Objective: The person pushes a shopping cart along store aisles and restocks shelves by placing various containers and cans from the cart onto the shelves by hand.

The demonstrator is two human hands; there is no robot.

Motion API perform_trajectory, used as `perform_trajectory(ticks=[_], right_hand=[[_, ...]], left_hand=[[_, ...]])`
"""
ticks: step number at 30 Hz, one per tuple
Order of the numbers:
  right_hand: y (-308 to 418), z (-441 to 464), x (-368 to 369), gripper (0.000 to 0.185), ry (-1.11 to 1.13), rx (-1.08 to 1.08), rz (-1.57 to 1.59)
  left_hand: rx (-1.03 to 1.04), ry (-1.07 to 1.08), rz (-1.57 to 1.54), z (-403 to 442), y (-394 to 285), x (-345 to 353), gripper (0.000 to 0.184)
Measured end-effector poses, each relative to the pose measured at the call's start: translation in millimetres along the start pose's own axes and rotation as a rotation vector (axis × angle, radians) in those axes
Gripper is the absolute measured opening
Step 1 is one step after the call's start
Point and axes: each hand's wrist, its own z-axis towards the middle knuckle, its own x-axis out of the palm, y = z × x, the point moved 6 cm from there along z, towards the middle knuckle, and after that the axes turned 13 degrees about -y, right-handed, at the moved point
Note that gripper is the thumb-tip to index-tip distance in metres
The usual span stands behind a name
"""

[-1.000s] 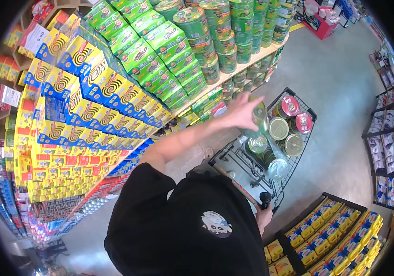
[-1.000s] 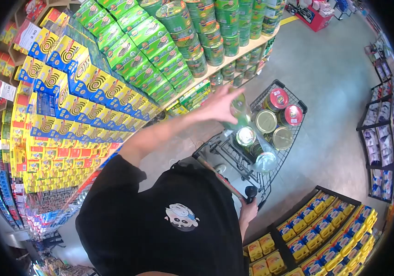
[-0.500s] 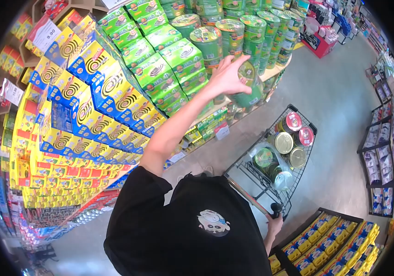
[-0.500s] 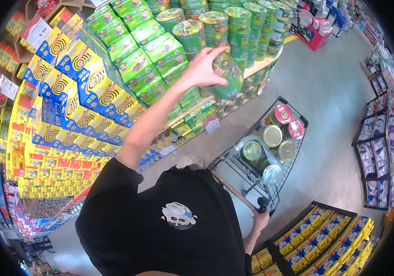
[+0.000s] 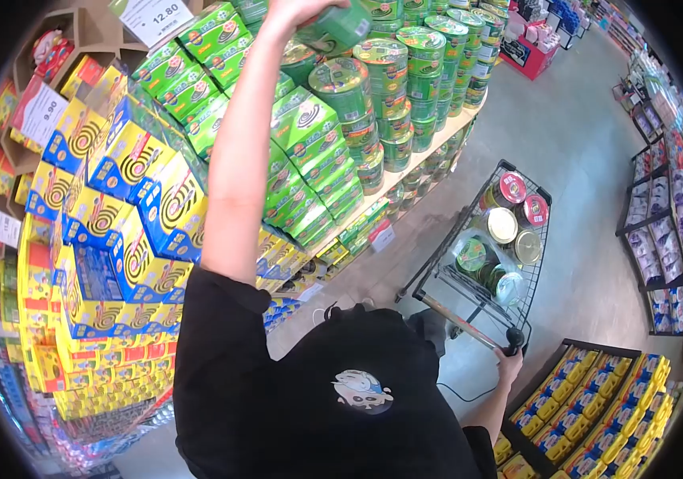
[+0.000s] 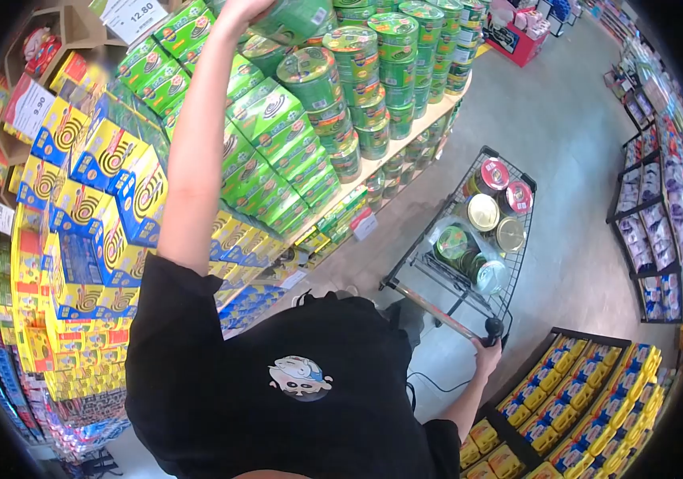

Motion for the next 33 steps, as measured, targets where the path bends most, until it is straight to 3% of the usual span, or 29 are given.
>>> perform_trajectory(ticks=[3,4,12,13,16,18,20,23,26,29,33], right_hand=[[1,31,7,0.04,0.018,0.014,0.028],[2,38,8,0.042,0.023,0.033,0.013],[21,109,17,0.041,0.025,0.024,0.032],[25,120,18,0.046,0.031,0.027,0.018],[37,134,17,0.069,0.074,0.067,-0.039],[34,150,26,0.073,0.042,0.027,-0.075],[34,160,30,0.075,0.098,0.049,-0.05],[30,178,41,0.057,-0.097,-0.282,0.098],[37,194,47,0.056,-0.009,-0.132,0.042],[42,208,57,0.055,0.015,-0.157,0.012],[74,208,54,0.055,0.054,0.029,0.03]], left_hand=[[-0.031,0.102,0.016,4,14,4,0.08],[-0.107,0.118,-0.034,25,69,24,0.077],[-0.104,0.131,0.708,84,173,37,0.101],[-0.364,0.077,0.738,72,149,28,0.11],[-0.377,-0.011,0.865,85,180,29,0.114],[-0.394,-0.038,0.949,86,185,34,0.112],[-0.412,-0.034,0.989,81,185,38,0.11],[-0.447,-0.027,0.99,75,180,45,0.107],[-0.492,0.02,0.943,72,183,53,0.104],[-0.501,0.139,0.925,81,213,54,0.107],[-0.328,0.164,0.748,77,196,49,0.097]])
